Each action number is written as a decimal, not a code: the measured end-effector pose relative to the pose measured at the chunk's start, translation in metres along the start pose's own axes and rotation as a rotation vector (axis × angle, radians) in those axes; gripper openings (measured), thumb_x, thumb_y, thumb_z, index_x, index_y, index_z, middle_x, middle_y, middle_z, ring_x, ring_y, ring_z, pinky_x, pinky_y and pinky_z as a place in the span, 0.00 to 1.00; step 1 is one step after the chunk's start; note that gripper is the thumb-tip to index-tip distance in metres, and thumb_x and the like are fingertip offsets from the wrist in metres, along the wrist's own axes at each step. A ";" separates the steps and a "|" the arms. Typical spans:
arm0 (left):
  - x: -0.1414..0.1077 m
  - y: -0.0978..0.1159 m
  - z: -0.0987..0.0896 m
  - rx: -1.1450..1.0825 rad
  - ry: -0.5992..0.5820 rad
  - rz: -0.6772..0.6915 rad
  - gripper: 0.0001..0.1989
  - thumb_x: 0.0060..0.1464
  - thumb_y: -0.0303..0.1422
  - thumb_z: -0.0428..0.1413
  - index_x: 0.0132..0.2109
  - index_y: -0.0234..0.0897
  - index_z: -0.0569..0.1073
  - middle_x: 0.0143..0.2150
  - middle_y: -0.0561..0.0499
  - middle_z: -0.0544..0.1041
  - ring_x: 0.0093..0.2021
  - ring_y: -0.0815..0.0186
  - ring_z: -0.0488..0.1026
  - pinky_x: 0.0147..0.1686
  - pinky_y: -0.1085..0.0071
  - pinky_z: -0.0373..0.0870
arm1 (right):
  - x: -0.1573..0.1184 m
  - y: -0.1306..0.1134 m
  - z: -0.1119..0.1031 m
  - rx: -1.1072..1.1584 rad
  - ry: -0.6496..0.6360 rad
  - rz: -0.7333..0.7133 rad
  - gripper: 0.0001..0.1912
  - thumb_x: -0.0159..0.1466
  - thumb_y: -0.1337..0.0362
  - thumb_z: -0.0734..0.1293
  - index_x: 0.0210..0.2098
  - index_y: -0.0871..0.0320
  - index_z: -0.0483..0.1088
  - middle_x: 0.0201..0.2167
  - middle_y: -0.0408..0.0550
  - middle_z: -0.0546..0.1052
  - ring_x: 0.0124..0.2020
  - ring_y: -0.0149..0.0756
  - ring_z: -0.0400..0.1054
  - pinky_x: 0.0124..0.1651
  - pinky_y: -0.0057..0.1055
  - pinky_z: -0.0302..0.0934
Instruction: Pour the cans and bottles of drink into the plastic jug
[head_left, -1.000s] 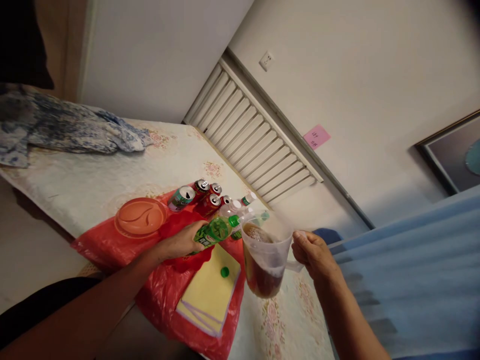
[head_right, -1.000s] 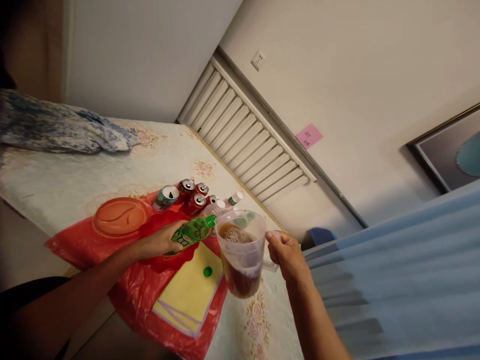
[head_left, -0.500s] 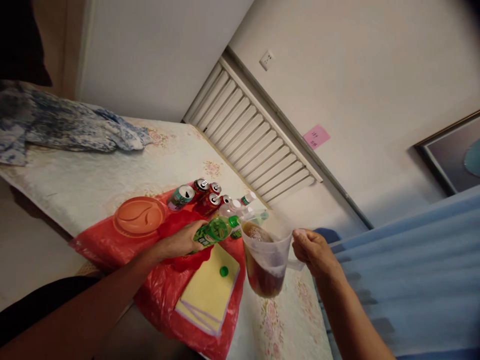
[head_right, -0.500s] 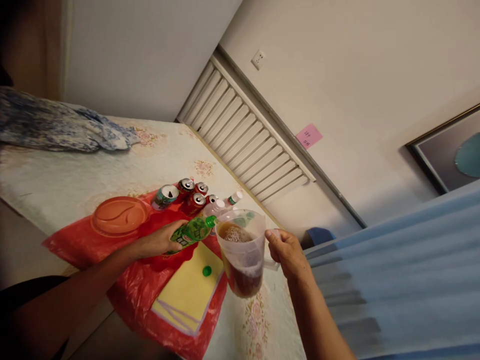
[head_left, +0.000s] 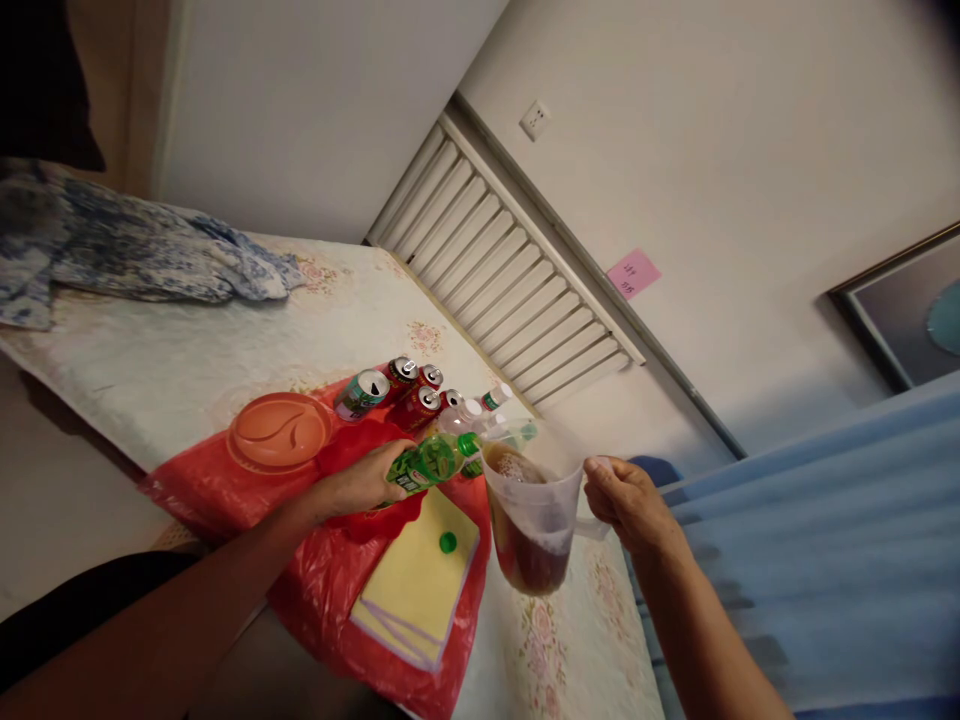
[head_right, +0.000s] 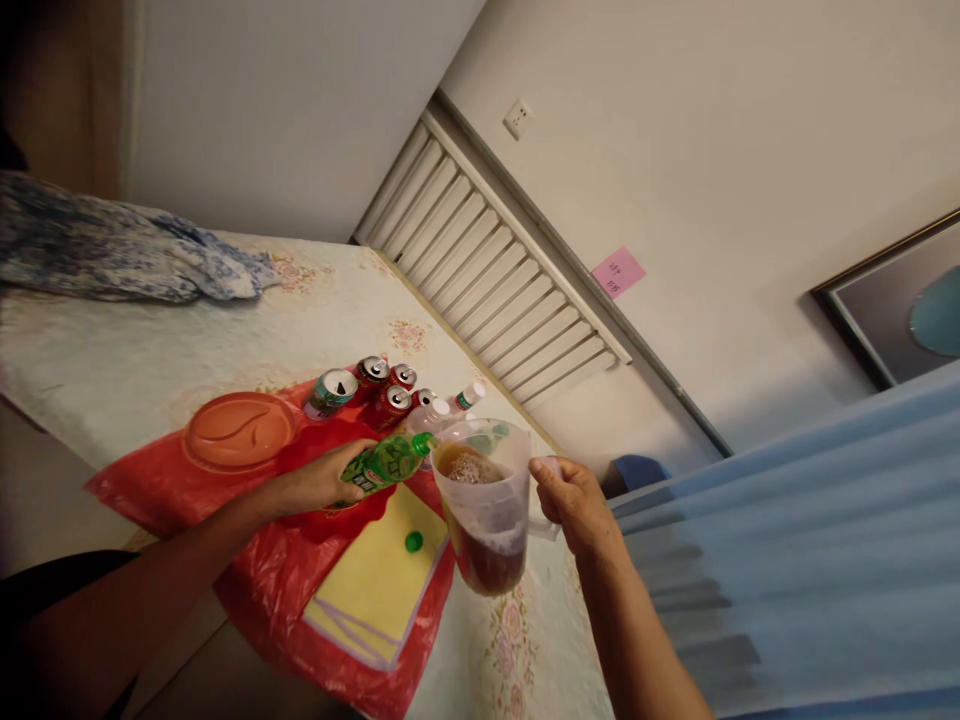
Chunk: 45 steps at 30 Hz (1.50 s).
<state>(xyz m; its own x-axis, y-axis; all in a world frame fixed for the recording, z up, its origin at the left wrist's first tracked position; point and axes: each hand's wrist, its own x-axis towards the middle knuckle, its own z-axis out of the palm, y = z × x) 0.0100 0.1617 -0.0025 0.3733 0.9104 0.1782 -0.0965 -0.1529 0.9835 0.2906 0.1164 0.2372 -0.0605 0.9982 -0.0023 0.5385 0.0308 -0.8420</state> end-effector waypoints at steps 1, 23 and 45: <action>0.000 -0.001 0.000 0.001 0.000 0.002 0.32 0.38 0.26 0.54 0.55 0.37 0.67 0.43 0.50 0.77 0.40 0.59 0.74 0.36 0.69 0.68 | 0.000 -0.001 0.000 -0.001 0.001 -0.001 0.31 0.54 0.41 0.73 0.16 0.54 0.54 0.12 0.32 0.50 0.15 0.21 0.38 0.17 0.26 0.33; -0.003 0.005 -0.002 0.050 -0.014 -0.016 0.32 0.38 0.27 0.54 0.55 0.37 0.65 0.45 0.48 0.76 0.43 0.57 0.74 0.37 0.66 0.70 | 0.001 -0.009 0.002 -0.022 -0.031 0.030 0.32 0.51 0.40 0.74 0.16 0.54 0.53 0.11 0.32 0.50 0.14 0.20 0.38 0.17 0.25 0.33; 0.000 -0.004 -0.002 0.080 -0.006 0.017 0.32 0.38 0.27 0.55 0.55 0.38 0.66 0.47 0.50 0.76 0.47 0.57 0.74 0.42 0.69 0.70 | 0.001 -0.011 0.002 -0.049 -0.031 0.039 0.33 0.50 0.38 0.74 0.15 0.54 0.54 0.10 0.32 0.51 0.14 0.20 0.39 0.17 0.24 0.34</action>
<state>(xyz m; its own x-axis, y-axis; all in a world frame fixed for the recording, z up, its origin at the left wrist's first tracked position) 0.0082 0.1630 -0.0070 0.3777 0.9053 0.1944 -0.0290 -0.1983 0.9797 0.2835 0.1168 0.2452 -0.0644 0.9966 -0.0521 0.5815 -0.0049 -0.8135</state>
